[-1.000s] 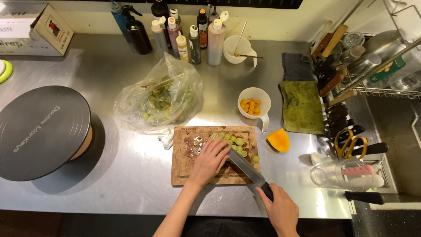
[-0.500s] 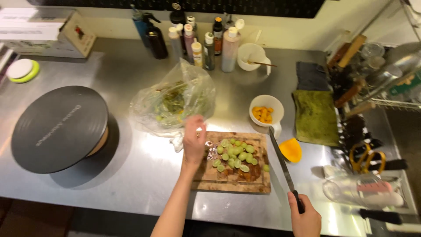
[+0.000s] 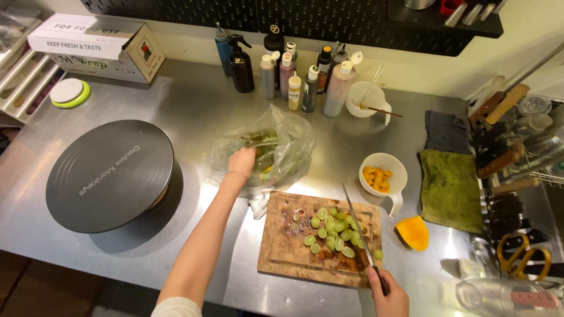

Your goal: The recorder is using a knife to slice green grapes into smaller pieces on a wooden cutting board.

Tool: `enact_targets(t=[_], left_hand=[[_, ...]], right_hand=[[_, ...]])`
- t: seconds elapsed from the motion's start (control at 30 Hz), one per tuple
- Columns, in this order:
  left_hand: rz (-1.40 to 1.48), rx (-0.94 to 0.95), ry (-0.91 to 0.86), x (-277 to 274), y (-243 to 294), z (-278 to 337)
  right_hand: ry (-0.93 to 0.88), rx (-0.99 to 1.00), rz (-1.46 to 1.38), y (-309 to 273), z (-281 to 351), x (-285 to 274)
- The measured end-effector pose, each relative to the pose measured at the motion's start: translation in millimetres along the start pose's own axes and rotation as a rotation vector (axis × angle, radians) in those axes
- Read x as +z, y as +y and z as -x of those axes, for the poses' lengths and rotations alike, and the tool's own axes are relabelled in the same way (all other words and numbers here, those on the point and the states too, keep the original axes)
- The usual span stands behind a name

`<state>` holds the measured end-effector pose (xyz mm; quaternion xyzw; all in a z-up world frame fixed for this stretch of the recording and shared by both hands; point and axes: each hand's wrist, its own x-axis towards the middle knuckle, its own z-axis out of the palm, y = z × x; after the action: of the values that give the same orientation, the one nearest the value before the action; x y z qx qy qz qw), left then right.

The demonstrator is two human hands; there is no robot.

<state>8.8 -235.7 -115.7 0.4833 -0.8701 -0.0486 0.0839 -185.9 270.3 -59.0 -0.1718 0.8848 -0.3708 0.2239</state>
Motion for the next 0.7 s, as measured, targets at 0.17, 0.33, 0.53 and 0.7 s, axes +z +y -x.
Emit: enact_targets(t=[0.17, 0.33, 0.53, 0.7], left_hand=[[-0.268, 0.192, 0.051, 28.4, 6.8, -25.0], [-0.136, 0.32, -0.226, 2.3, 5.5, -19.8], [-0.303, 0.328, -0.004, 58.0, -1.9, -32.5], [-0.076, 0.183, -0.278, 33.8, -12.8, -24.1]], right_hand=[[0.029, 0.043, -0.05, 6.8, -3.6, 8.6], [0.017, 0.061, -0.026, 5.3, -6.0, 16.8], [-0.003, 0.065, 0.136, -20.0, 0.3, 22.8], [-0.025, 0.005, 0.143, -19.3, 1.9, 25.5]])
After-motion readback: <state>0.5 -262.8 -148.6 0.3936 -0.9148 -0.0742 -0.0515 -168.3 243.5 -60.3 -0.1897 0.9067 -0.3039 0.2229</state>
